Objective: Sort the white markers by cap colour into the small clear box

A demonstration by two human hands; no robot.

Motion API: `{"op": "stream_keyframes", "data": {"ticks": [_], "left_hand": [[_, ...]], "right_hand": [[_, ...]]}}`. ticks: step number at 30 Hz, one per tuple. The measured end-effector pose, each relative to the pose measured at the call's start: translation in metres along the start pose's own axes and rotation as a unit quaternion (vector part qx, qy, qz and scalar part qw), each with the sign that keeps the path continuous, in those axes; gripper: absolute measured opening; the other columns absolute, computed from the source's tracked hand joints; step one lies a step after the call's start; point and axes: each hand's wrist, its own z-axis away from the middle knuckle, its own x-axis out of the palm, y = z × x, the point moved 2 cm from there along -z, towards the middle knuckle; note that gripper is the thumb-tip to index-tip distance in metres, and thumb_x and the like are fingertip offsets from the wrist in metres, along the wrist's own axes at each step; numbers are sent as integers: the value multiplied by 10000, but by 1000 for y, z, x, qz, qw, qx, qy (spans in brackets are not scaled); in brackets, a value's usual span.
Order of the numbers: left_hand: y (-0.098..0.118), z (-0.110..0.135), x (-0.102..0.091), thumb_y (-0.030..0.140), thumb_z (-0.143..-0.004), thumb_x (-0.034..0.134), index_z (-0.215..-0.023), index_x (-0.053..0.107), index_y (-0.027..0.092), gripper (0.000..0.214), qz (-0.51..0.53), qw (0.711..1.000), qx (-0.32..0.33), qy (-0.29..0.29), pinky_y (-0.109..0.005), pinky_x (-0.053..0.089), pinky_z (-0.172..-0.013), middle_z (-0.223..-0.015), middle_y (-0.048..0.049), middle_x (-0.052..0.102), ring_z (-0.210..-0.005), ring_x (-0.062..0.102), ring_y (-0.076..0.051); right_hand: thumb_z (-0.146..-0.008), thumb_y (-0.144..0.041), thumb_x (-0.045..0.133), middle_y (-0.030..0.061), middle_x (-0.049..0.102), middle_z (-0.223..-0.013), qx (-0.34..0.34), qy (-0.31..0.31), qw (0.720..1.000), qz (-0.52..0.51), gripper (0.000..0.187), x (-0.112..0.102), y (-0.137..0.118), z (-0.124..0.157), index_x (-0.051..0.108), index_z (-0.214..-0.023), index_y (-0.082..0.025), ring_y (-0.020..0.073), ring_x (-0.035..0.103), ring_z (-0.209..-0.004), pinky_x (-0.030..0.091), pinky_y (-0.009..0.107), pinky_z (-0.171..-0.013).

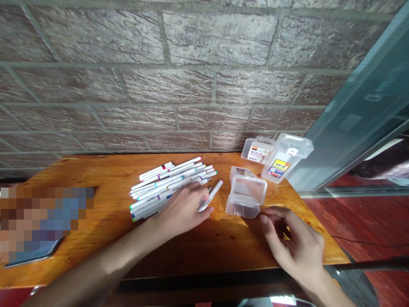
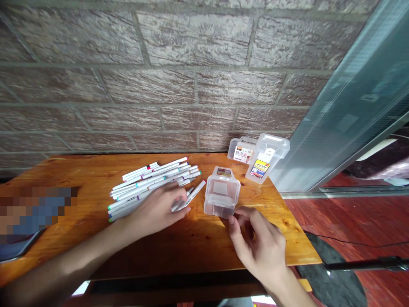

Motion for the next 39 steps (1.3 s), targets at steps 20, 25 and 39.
{"op": "stream_keyframes", "data": {"ticks": [20, 25, 39], "left_hand": [[-20, 12, 21, 249, -936, 602, -1001, 719, 131, 178, -254, 966, 10, 56, -465, 481, -920, -1028, -142, 702, -1033, 633, -340], [-18, 12, 22, 249, -943, 562, -999, 736, 80, 248, -273, 961, 8, 44, -483, 476, -901, -1002, -192, 700, -1010, 612, -367], [-24, 15, -12, 215, -1067, 355, -982, 539, 183, 205, -123, 987, -64, 80, -427, 491, -815, -932, -137, 703, -913, 661, -314]], "right_hand": [[-960, -181, 677, -17, 710, -676, -59, 47, 997, -15, 39, -3, -17, -32, 693, -941, -212, 123, 636, -488, 476, 221, -485], [-943, -107, 631, -13, 702, -701, -103, 12, 992, -65, 123, 6, -39, -41, 655, -983, -222, 119, 616, -478, 466, 232, -473], [-913, -117, 588, 14, 687, -693, -272, -54, 945, -173, 121, 60, -115, -77, 661, -977, -187, 178, 630, -572, 522, 310, -570]]}}
